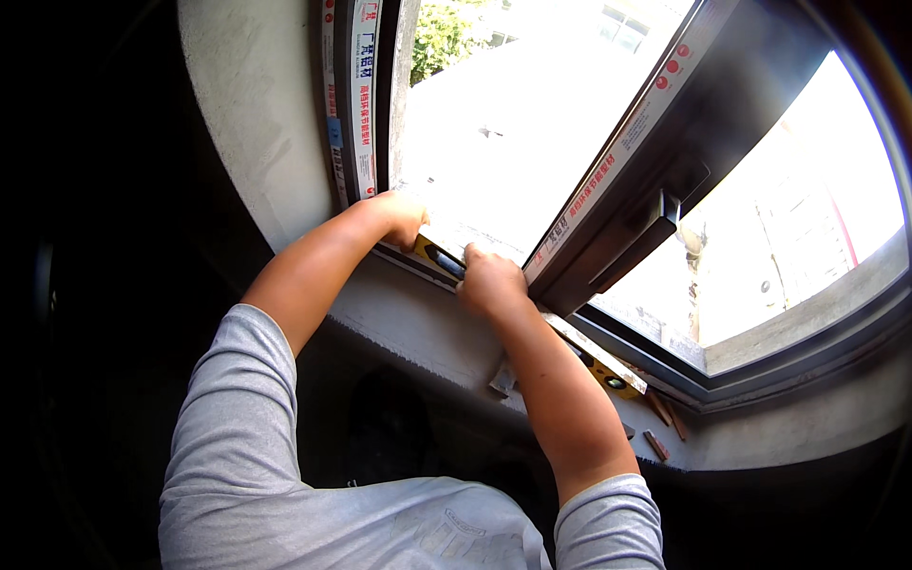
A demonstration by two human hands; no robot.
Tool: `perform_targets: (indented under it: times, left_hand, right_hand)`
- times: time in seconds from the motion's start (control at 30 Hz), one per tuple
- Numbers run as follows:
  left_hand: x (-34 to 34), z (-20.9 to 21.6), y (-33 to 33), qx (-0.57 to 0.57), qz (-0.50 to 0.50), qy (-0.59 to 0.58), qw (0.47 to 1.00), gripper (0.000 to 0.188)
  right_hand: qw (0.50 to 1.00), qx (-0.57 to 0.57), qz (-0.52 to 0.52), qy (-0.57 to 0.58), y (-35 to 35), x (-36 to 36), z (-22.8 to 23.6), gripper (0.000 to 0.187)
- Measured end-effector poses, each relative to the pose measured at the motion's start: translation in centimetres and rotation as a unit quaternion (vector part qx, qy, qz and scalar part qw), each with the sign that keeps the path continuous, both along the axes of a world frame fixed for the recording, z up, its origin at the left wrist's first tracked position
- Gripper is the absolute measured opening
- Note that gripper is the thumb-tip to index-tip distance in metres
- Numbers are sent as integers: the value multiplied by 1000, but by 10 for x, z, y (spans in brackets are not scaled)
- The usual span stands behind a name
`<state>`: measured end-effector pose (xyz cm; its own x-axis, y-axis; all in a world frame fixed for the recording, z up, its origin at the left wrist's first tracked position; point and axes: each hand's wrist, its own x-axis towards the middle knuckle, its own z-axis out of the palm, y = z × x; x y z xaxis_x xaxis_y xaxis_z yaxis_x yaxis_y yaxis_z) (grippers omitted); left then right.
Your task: The person positions a window frame into the opening and uses a spirit level to check alignment on the sill and sides. They repeatedly open and close the sash to test operation while adjusting the frame and level placement.
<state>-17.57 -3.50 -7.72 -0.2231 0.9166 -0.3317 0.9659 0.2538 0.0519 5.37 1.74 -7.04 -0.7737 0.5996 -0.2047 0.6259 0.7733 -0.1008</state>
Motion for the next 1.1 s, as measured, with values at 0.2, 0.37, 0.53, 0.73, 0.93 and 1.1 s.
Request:
perform_targets:
  times: [0.2, 0.37, 0.53, 0.73, 0.93, 1.1]
  left_hand:
    - [4, 7, -2, -2, -13, 14, 1000, 39]
    - [1, 3, 0, -3, -3, -1, 1000, 42]
    - [2, 3, 2, 14, 9, -17, 1000, 43]
    - [-1, 2, 2, 1, 8, -25, 1000, 40]
    - [1, 4, 1, 3, -14, -20, 1000, 43]
    - [5, 9, 0, 5, -16, -18, 1000, 43]
  right_hand:
    - [1000, 4, -7, 3, -5, 0, 1, 40]
    - [1000, -12, -4, 9, -3, 0, 1, 47]
    - [973, 96, 45, 203, -14, 20, -15, 43]
    - [858, 9, 198, 473, -89, 114, -26, 25]
    - [847, 100, 35, 522, -76, 229, -53, 11]
    - [769, 181, -250, 559, -22, 306, -92, 41]
